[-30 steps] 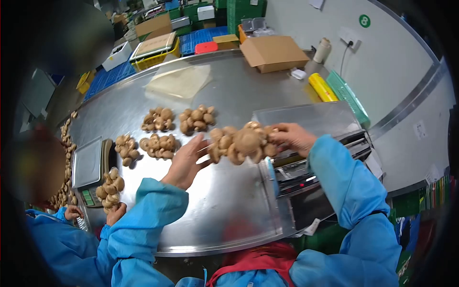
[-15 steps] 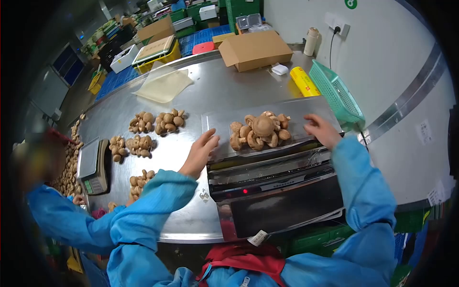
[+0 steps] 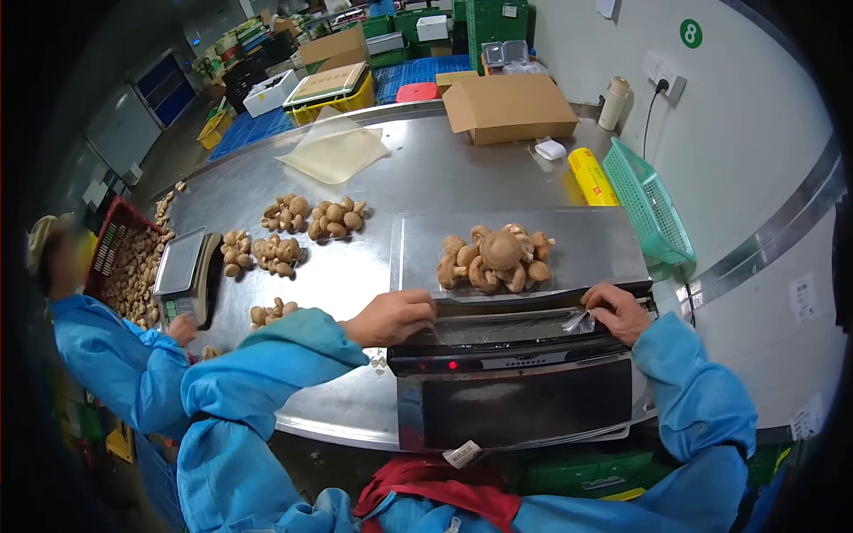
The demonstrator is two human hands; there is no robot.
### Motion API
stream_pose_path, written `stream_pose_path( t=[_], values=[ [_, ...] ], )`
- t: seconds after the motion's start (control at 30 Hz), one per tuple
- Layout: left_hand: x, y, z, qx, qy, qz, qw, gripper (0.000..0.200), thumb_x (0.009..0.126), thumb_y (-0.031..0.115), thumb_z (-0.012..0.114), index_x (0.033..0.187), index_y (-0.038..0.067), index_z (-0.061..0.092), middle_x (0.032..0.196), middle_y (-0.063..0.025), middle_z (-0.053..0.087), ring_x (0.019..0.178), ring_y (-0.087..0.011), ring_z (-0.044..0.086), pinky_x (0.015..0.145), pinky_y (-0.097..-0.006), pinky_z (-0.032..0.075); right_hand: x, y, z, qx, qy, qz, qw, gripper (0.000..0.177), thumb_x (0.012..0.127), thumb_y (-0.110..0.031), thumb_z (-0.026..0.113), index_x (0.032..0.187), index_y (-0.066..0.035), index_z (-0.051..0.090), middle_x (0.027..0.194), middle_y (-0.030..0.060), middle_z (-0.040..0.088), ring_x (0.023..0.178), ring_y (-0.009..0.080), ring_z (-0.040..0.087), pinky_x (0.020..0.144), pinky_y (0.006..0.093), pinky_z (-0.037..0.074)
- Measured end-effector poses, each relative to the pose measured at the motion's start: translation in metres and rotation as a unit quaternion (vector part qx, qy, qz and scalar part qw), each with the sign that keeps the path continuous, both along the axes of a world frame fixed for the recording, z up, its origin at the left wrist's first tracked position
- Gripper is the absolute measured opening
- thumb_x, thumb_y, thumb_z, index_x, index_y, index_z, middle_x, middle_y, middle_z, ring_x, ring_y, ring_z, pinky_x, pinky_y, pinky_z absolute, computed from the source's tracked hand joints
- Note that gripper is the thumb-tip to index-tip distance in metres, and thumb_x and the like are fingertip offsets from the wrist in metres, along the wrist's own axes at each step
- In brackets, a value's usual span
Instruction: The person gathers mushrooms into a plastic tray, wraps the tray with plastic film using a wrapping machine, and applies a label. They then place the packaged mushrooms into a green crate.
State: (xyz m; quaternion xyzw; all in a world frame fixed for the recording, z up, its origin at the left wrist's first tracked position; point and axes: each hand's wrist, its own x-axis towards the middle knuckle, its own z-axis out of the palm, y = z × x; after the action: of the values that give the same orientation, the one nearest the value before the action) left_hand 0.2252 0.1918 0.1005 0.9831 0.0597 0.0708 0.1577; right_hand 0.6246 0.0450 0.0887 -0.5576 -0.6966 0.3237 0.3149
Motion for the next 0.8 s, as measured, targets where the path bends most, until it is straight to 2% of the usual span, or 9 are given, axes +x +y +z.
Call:
stream_pose_path(
  t=[0.03, 0.13, 0.2, 0.27, 0.33, 0.53, 0.63, 0.73, 0.8],
  values=[
    [-0.003, -0.007, -0.004, -0.114, -0.07, 0.095, 0.987, 0.011, 0.08, 0.001, 0.059, 0.089, 0.007, 0.06, 0.099, -0.0065, 0.058, 0.087, -0.0204, 0.059, 0.072, -0.0311, 0.049, -0.009, -0.004, 0.011, -0.165, 0.217, -0.1, 0.957, 0.004, 0.085, -0.001, 0.054, 0.089, 0.001, 0.052, 0.107, 0.0146, 0.058, 0.087, 0.0159, 0.061, 0.072, 0.0275, 0.051],
    [-0.007, -0.027, -0.01, -0.254, -0.132, 0.206, 0.936, 0.002, 0.086, 0.001, 0.056, 0.086, 0.003, 0.056, 0.106, -0.0086, 0.061, 0.085, -0.0198, 0.062, 0.071, -0.0292, 0.051, -0.012, -0.004, 0.005, -0.177, 0.376, -0.138, 0.899, 0.007, 0.088, -0.002, 0.052, 0.094, 0.001, 0.051, 0.108, 0.019, 0.057, 0.089, 0.0197, 0.063, 0.075, 0.0284, 0.054],
    [-0.005, -0.041, -0.006, -0.496, -0.15, 0.329, 0.789, 0.001, 0.089, 0.002, 0.053, 0.089, 0.002, 0.052, 0.11, -0.0105, 0.06, 0.088, -0.0187, 0.061, 0.072, -0.0306, 0.052, -0.014, -0.003, 0.005, -0.178, 0.41, -0.129, 0.885, 0.009, 0.088, -0.002, 0.051, 0.097, 0.0, 0.049, 0.105, 0.0209, 0.058, 0.095, 0.0263, 0.063, 0.079, 0.0329, 0.055],
    [-0.003, -0.044, -0.005, -0.549, -0.198, 0.306, 0.752, 0.004, 0.093, 0.006, 0.047, 0.092, 0.002, 0.047, 0.113, -0.0165, 0.058, 0.093, -0.0205, 0.062, 0.077, -0.0327, 0.053, -0.016, -0.001, 0.005, -0.191, 0.505, -0.155, 0.828, 0.009, 0.088, -0.002, 0.05, 0.098, -0.001, 0.049, 0.101, 0.0205, 0.06, 0.096, 0.03, 0.063, 0.077, 0.0352, 0.056],
    [-0.001, -0.055, 0.02, -0.674, -0.295, 0.285, 0.615, 0.006, 0.095, 0.008, 0.044, 0.092, 0.003, 0.044, 0.114, -0.0219, 0.057, 0.098, -0.0235, 0.061, 0.081, -0.0351, 0.053, -0.02, -0.012, 0.029, -0.18, 0.517, -0.174, 0.818, 0.008, 0.089, -0.001, 0.046, 0.097, -0.002, 0.048, 0.096, 0.0189, 0.061, 0.088, 0.0292, 0.065, 0.074, 0.0379, 0.057],
    [-0.018, -0.056, 0.127, -0.337, -0.473, 0.109, 0.806, 0.003, 0.093, 0.001, 0.04, 0.094, 0.002, 0.043, 0.106, -0.0288, 0.06, 0.094, -0.0338, 0.064, 0.08, -0.0431, 0.054, -0.033, -0.027, 0.142, 0.153, 0.543, -0.115, 0.818, 0.012, 0.087, -0.001, 0.049, 0.098, -0.005, 0.05, 0.085, 0.0166, 0.064, 0.084, 0.0271, 0.065, 0.075, 0.0382, 0.056],
    [0.008, 0.019, 0.125, -0.039, -0.395, 0.09, 0.913, 0.029, 0.087, -0.009, 0.044, 0.114, 0.001, 0.044, 0.116, -0.0219, 0.058, 0.102, -0.0296, 0.061, 0.088, -0.037, 0.05, -0.019, 0.042, 0.146, 0.325, 0.049, -0.101, 0.939, 0.036, 0.08, 0.011, 0.05, 0.113, -0.003, 0.051, 0.108, 0.0202, 0.059, 0.105, 0.0306, 0.057, 0.095, 0.0375, 0.045],
    [0.026, 0.088, 0.109, 0.168, -0.222, 0.101, 0.955, 0.056, 0.079, -0.013, 0.047, 0.131, 0.008, 0.039, 0.132, -0.0165, 0.047, 0.111, -0.0319, 0.055, 0.095, -0.0346, 0.046, 0.006, 0.112, 0.105, 0.347, -0.441, 0.051, 0.826, 0.061, 0.073, 0.011, 0.055, 0.13, -0.009, 0.045, 0.138, 0.0197, 0.038, 0.127, 0.0317, 0.04, 0.105, 0.0359, 0.036],
    [0.027, 0.126, 0.071, 0.263, -0.051, 0.07, 0.961, 0.074, 0.07, -0.012, 0.053, 0.137, 0.014, 0.036, 0.144, -0.015, 0.031, 0.121, -0.0322, 0.046, 0.096, -0.0363, 0.045, 0.024, 0.145, 0.063, 0.341, -0.487, 0.066, 0.801, 0.062, 0.073, 0.008, 0.055, 0.131, -0.012, 0.044, 0.141, 0.0196, 0.033, 0.128, 0.0327, 0.038, 0.105, 0.038, 0.035]
  ],
)
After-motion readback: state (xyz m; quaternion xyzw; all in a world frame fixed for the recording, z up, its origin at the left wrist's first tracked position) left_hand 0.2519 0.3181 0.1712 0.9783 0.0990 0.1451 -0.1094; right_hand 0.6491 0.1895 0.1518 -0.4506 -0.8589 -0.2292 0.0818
